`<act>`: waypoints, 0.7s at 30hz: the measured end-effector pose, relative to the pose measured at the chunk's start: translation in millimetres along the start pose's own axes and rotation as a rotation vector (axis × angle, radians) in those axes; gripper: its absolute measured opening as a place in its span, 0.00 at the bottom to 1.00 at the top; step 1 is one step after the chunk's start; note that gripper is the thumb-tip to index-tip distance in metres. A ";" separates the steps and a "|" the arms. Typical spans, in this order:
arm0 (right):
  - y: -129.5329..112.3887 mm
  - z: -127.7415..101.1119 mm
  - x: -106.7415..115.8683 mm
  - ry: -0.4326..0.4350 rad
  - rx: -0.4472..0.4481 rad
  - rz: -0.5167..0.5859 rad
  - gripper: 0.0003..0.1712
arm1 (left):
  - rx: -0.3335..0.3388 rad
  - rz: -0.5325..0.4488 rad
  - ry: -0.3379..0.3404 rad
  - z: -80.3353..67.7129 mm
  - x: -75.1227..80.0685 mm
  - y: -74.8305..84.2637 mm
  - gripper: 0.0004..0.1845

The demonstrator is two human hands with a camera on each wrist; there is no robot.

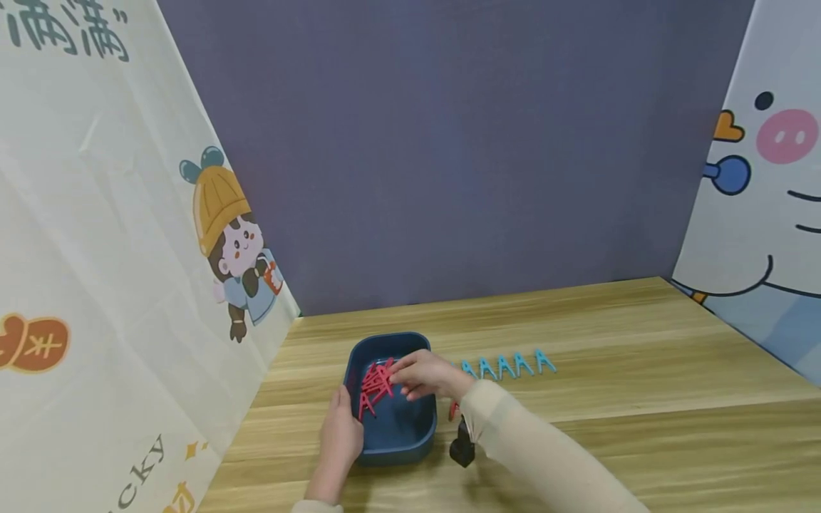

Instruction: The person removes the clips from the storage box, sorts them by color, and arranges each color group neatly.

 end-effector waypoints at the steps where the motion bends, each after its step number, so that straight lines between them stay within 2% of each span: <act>1: 0.5 -0.5 1.5 0.002 -0.005 0.003 0.19 | 0.000 0.003 -0.001 0.0 0.0 -0.1 0.30; 6: 1.9 -4.4 9.5 0.016 -0.003 0.020 0.18 | 0.001 0.009 -0.005 0.2 -0.4 -0.6 0.30; 21: -3.9 -18.2 29.1 0.044 0.016 -0.036 0.18 | 0.012 -0.006 -0.014 -0.7 0.5 1.3 0.29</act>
Point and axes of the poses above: each hand's wrist, its own z-axis towards the middle knuckle, its own x-axis out of the back of the hand, y = z × x, the point moved 5 cm from there along z, towards the middle knuckle, and after that the axes turned 11 degrees about -y, right-handed, at the moved point
